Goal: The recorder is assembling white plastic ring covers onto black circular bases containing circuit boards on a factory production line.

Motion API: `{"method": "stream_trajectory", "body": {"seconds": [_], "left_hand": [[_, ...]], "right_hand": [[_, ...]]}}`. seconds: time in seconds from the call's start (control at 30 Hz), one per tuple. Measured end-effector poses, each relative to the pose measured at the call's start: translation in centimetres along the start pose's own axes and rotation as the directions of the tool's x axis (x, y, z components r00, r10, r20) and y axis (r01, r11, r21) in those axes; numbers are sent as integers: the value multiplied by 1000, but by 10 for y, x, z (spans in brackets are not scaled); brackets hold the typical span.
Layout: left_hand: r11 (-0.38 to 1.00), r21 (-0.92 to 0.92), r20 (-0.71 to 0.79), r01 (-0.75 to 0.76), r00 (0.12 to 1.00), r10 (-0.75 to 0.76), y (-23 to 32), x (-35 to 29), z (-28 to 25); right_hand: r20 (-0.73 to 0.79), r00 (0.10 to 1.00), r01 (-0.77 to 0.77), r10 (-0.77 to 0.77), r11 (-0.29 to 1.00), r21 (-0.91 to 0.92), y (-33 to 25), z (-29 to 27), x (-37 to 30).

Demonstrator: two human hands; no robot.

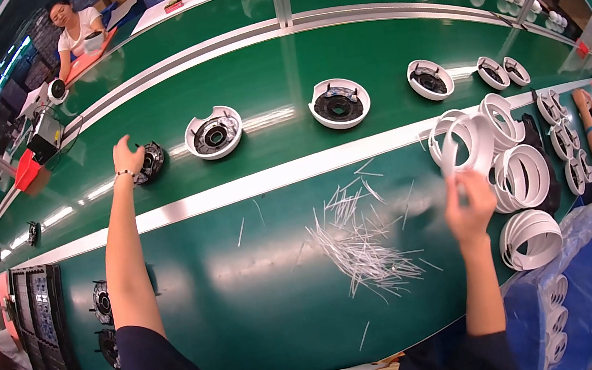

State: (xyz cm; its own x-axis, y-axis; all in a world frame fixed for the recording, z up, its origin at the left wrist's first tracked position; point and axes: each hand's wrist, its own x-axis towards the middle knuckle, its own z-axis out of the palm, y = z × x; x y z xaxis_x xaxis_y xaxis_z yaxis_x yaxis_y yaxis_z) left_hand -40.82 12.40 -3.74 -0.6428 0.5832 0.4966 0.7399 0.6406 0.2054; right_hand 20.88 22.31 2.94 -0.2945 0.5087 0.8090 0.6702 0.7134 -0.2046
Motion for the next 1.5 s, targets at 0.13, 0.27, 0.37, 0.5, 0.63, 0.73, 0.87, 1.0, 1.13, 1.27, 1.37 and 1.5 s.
{"method": "stream_trajectory", "body": {"seconds": [0.13,0.27,0.37,0.5,0.63,0.73,0.87,1.0,1.13,1.27,1.37,1.5], "left_hand": [[969,29,350,246,905,-241,-27,-9,-2],[927,-14,255,374,898,-359,27,-17,-12],[715,-426,354,554,829,-433,19,-21,-18],[145,-845,450,514,831,-328,60,-77,-25],[-264,-873,460,409,871,-173,87,-141,-63],[-308,-859,479,410,856,-196,107,-182,-93],[-449,-796,518,407,842,-155,145,-230,-133],[-465,-849,348,251,928,-134,169,-269,-149],[-433,-838,341,332,938,59,218,-292,-152],[-336,-526,560,781,615,555,206,-302,-164],[-548,-161,257,821,571,779,186,-290,-161],[-658,-178,579,731,619,531,189,-290,-168]], "right_hand": [[375,841,295,-389,912,285,-117,-27,-4],[339,814,141,-471,727,672,-173,-17,-36],[497,703,44,-509,729,683,-199,-12,-54],[679,532,-7,-505,800,600,-210,2,-98],[827,303,68,-474,876,477,-206,-14,-51],[836,306,3,-456,878,478,-196,-1,-68],[835,398,-113,-380,883,455,-195,4,-69],[535,845,-360,-22,715,599,-184,23,-65],[576,796,-596,187,415,688,-172,36,-49],[544,828,-510,137,589,627,-177,28,-44],[601,799,-481,20,621,619,-182,22,-45],[575,800,-319,-172,689,650,-197,16,-45]]}}
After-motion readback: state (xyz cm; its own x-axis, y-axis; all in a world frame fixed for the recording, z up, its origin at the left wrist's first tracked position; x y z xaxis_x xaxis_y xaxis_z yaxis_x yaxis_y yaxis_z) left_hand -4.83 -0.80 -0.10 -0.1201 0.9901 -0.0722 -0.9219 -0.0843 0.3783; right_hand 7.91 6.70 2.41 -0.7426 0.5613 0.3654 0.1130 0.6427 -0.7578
